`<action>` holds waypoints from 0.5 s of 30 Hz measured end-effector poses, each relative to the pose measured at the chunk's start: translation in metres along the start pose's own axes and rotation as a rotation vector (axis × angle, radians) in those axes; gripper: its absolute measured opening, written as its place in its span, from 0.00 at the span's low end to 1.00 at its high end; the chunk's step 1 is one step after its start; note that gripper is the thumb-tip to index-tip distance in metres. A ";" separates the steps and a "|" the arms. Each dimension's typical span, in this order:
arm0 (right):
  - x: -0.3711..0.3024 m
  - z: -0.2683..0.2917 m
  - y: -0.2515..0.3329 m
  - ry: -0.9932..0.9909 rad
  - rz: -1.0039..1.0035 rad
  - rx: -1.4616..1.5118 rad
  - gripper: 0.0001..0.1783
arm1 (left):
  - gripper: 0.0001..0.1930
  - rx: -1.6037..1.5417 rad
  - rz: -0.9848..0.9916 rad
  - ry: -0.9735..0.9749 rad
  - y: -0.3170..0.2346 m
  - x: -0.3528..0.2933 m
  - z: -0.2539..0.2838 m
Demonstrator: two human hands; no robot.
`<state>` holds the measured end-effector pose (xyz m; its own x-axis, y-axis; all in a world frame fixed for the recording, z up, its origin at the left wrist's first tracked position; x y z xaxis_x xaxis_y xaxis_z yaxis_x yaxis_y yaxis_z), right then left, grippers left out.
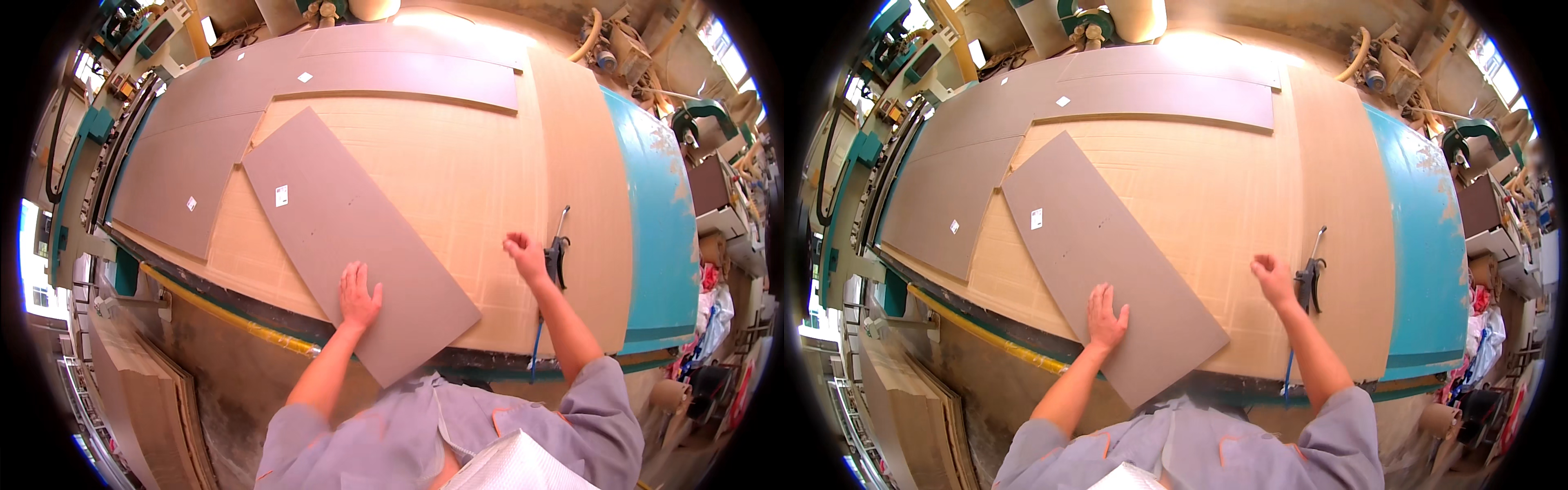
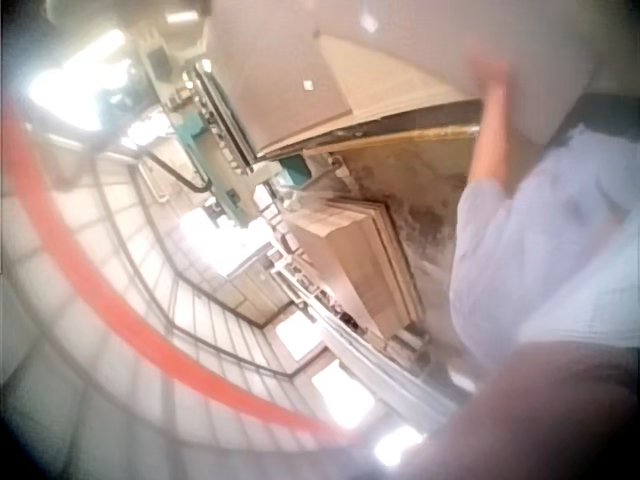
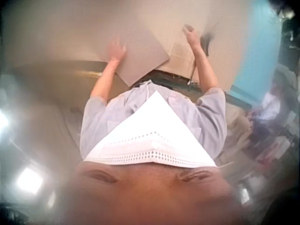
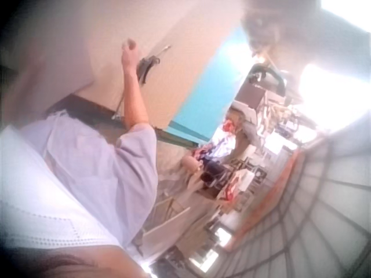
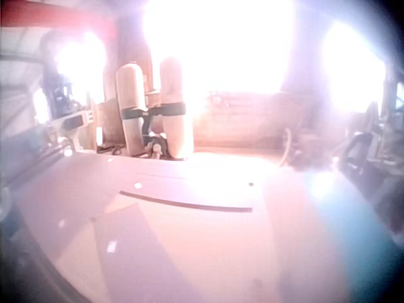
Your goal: The person walks through a workshop and picks up several flat wooden panels from a large machine table. They carry the panels to a nearby cart and stack them neatly. The person repeats this process, moving more panels from the table to the cart.
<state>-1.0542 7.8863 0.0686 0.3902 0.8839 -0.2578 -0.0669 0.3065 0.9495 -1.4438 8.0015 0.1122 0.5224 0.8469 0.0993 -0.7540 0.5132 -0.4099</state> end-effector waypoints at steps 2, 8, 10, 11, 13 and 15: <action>0.065 0.039 -0.003 -0.054 0.092 -0.098 0.22 | 0.26 0.117 0.043 0.040 -0.002 0.026 -0.015; 0.234 0.116 0.018 -0.230 0.092 -0.379 0.38 | 0.26 0.183 0.133 0.131 -0.001 0.053 -0.025; 0.293 0.138 0.016 -0.291 0.136 -0.453 0.42 | 0.26 0.186 0.129 0.144 -0.002 0.055 -0.026; 0.318 0.145 0.016 -0.307 0.103 -0.473 0.43 | 0.26 0.188 0.126 0.148 -0.001 0.056 -0.027; 0.354 0.152 0.028 -0.333 0.034 -0.514 0.44 | 0.25 0.193 0.124 0.159 0.000 0.056 -0.029; 0.382 0.147 0.038 -0.307 0.023 -0.460 0.45 | 0.25 0.183 0.131 0.173 0.000 0.059 -0.029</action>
<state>-0.7729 8.1840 0.0321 0.6291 0.7697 -0.1091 -0.4460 0.4723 0.7603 -1.4013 8.0474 0.0920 0.4644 0.8792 -0.1069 -0.8706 0.4310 -0.2371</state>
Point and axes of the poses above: each hand's wrist, its own x-axis towards the middle knuckle, its own z-axis out of the back of the hand, y = z × x, the point moved 9 cm from there along x, towards the middle knuckle, and after that the axes turned 11 degrees about y, right-handed, at the moved point
